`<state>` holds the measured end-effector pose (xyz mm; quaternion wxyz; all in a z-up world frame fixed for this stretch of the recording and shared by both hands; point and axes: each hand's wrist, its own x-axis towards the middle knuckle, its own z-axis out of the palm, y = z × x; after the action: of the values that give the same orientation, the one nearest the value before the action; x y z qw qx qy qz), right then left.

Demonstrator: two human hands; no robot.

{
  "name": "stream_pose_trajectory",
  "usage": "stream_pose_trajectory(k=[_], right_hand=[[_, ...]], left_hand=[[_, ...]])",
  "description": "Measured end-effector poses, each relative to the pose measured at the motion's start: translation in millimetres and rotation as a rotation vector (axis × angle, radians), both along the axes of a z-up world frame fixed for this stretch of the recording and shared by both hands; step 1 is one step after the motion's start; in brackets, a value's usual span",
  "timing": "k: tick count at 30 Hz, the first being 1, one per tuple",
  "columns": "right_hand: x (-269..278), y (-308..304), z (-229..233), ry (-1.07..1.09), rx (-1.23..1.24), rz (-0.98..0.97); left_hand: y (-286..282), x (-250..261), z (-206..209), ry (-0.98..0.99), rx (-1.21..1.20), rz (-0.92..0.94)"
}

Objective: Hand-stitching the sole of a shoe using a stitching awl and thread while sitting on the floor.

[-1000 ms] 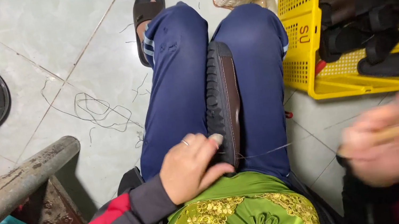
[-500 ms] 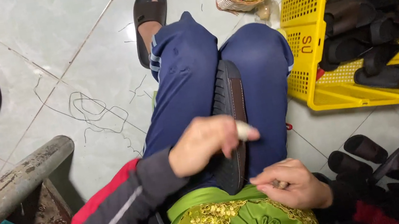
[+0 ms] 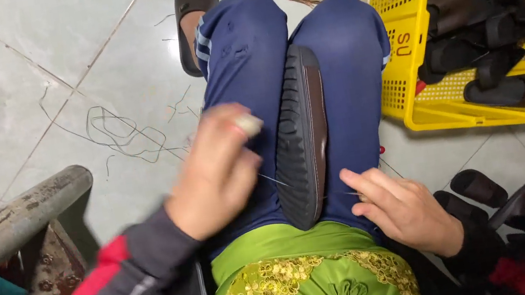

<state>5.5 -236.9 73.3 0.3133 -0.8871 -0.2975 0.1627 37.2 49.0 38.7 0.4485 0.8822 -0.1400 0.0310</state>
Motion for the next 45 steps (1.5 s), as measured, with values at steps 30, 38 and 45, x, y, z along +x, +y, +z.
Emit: stream_pose_trajectory(k=[30,38,45], right_hand=[[15.4,10.2,17.7,-0.101,-0.491,0.273],[-2.5,15.0,-26.3,0.005,-0.023,-0.004],[-5.4,-9.1,-28.4,0.128,0.151,-0.073]], left_hand=[[-45.0,-36.0,-33.9,0.170,-0.368,-0.272],[-50.2,-37.5,-40.1,0.089,-0.343,-0.249],[-60.3,-42.0,-43.3,0.032,-0.292,-0.233]])
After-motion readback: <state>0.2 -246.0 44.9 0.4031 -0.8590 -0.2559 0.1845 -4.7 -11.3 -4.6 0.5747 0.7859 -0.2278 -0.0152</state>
